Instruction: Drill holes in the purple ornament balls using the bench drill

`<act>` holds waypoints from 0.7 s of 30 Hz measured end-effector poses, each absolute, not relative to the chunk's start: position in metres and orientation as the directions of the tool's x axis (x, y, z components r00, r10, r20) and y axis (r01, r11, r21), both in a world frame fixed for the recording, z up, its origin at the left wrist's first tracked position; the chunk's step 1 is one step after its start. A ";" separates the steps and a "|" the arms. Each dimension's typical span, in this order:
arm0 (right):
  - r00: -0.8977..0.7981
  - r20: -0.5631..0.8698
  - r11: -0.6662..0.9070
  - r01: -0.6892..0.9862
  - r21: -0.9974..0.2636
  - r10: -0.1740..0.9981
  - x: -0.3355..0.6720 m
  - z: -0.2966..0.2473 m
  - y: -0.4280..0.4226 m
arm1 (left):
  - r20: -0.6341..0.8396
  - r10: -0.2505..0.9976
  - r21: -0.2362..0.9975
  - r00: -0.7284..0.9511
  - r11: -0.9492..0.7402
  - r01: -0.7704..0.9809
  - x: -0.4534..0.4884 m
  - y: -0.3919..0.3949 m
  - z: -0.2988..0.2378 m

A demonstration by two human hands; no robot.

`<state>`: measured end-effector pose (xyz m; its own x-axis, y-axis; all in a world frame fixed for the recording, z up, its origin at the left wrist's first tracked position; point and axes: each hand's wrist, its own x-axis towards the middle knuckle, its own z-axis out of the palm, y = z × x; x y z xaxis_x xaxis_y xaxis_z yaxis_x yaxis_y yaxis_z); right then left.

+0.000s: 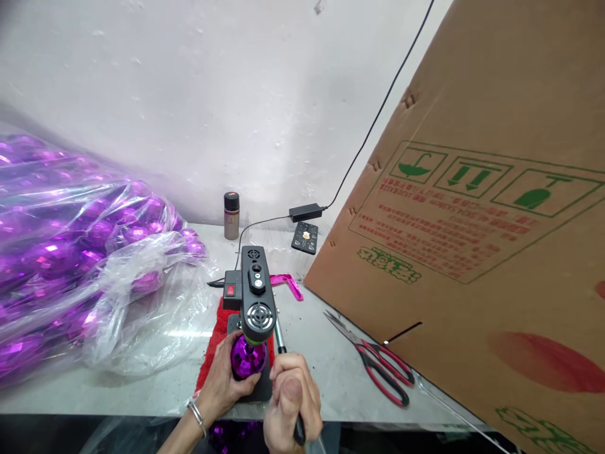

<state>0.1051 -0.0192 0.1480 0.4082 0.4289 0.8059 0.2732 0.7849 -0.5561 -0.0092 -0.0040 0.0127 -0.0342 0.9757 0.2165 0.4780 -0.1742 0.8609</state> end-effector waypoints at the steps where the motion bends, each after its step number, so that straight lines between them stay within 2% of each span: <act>1: 0.409 0.808 0.787 0.275 -0.552 0.424 0.104 0.146 -0.020 | 0.208 0.978 0.866 -0.036 -0.167 0.471 -0.009 -0.004 0.013; 11: 0.382 0.822 0.798 0.275 -0.537 0.422 0.108 0.137 -0.018 | 0.136 0.991 0.899 -0.008 -0.120 0.421 -0.009 -0.005 0.023; 18: 0.329 0.712 0.689 0.205 -0.695 0.620 0.122 0.187 -0.020 | 0.085 0.994 0.937 -0.070 -0.056 0.345 -0.022 -0.016 0.011; 21: 0.318 0.733 0.711 0.205 -0.673 0.602 0.121 0.189 -0.021 | 0.180 0.981 0.919 -0.076 -0.141 0.367 -0.028 -0.057 -0.022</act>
<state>0.1213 -0.0213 0.1893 0.3180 0.6018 0.7326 0.2052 0.7107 -0.6729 -0.0276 -0.0570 -0.0216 -0.0762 0.9806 0.1804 0.3674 -0.1406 0.9194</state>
